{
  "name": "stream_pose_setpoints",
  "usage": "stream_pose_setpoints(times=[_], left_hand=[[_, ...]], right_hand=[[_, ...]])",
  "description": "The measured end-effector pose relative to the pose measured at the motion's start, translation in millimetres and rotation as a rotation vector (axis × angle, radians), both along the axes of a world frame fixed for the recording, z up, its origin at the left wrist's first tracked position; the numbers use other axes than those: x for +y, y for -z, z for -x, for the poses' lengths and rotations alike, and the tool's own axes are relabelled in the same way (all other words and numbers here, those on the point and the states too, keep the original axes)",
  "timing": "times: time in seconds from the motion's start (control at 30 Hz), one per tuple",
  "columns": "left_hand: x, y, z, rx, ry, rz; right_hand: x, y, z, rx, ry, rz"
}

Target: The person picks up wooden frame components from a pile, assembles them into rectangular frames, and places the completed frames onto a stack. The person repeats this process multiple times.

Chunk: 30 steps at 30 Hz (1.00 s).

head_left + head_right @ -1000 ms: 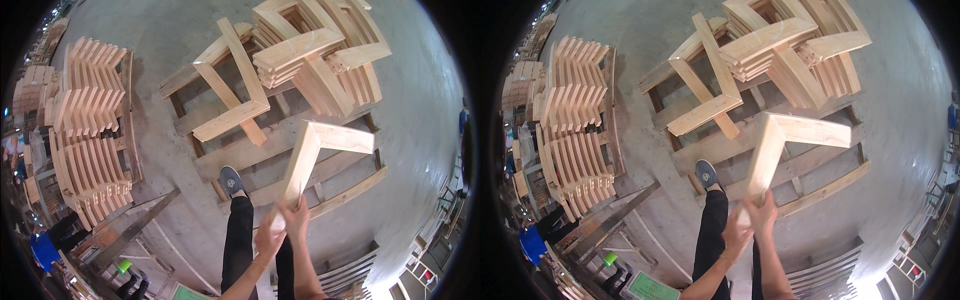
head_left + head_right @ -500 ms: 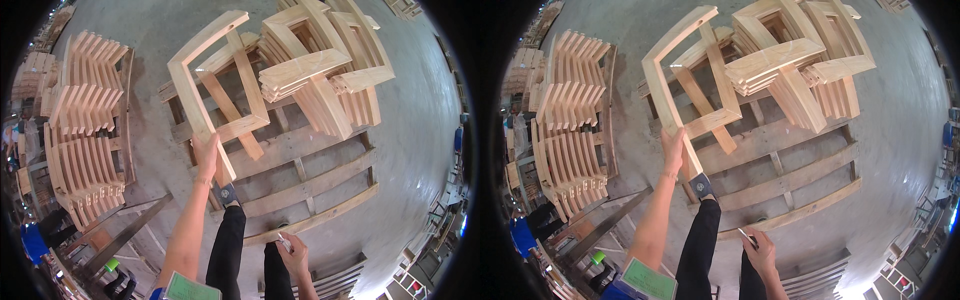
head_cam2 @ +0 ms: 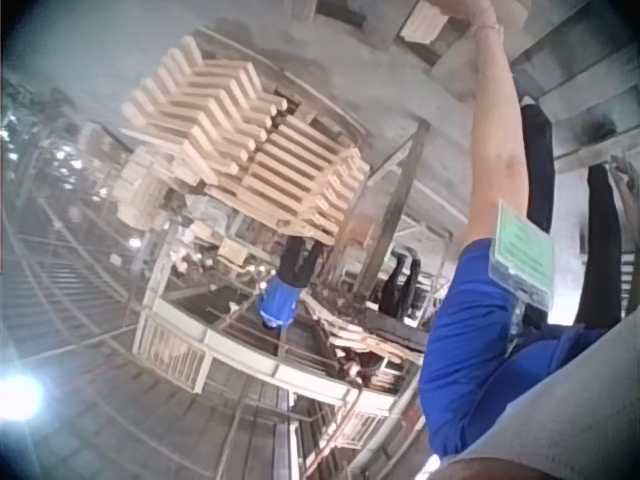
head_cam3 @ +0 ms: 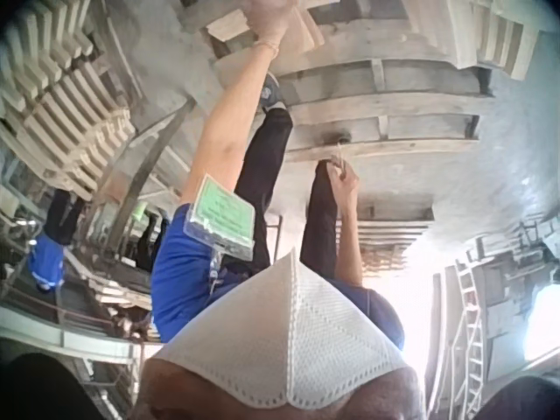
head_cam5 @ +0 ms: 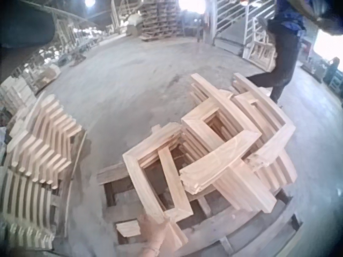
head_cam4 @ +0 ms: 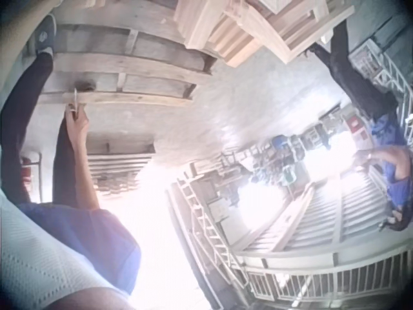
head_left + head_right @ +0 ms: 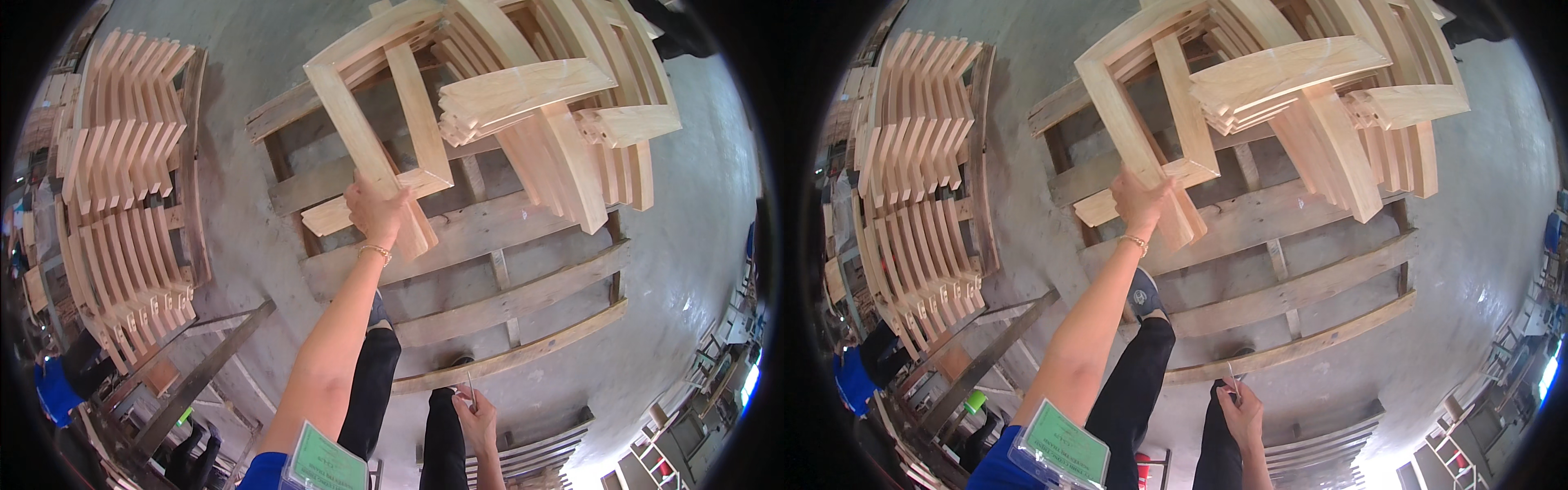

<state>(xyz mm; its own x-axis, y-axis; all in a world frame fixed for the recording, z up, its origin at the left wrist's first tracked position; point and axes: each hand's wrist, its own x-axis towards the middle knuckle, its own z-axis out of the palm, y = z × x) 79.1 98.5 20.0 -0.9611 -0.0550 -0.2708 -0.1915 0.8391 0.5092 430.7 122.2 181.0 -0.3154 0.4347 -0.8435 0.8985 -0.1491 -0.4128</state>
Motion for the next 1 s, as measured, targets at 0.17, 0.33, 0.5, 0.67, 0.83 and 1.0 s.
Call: stream_pose_setpoints(times=[0.17,0.33,0.5,0.67,0.83,1.0], left_hand=[[0.9,0.0,-53.5,0.071,0.062,-0.143],[1.0,22.2,-95.3,-0.192,-0.226,-0.720],[22.1,28.7,-106.5,-0.153,-0.235,-0.583],[17.7,36.9,-111.7,-0.077,-0.226,-0.482],[17.8,32.6,-111.7,-0.381,-0.375,-0.748],[14.5,41.4,-105.9,-0.260,-0.395,-0.848]], right_hand=[[-7.1,11.1,-20.3,-0.043,0.015,0.018],[-6.6,12.3,-29.2,-0.022,-0.021,0.016],[-1.1,11.7,-46.8,-0.040,0.006,0.006],[0.0,9.8,-51.4,-0.023,-0.019,-0.012],[-2.4,12.3,-62.0,-0.018,0.024,-0.016],[-3.9,10.3,-60.9,0.001,0.011,0.007]])
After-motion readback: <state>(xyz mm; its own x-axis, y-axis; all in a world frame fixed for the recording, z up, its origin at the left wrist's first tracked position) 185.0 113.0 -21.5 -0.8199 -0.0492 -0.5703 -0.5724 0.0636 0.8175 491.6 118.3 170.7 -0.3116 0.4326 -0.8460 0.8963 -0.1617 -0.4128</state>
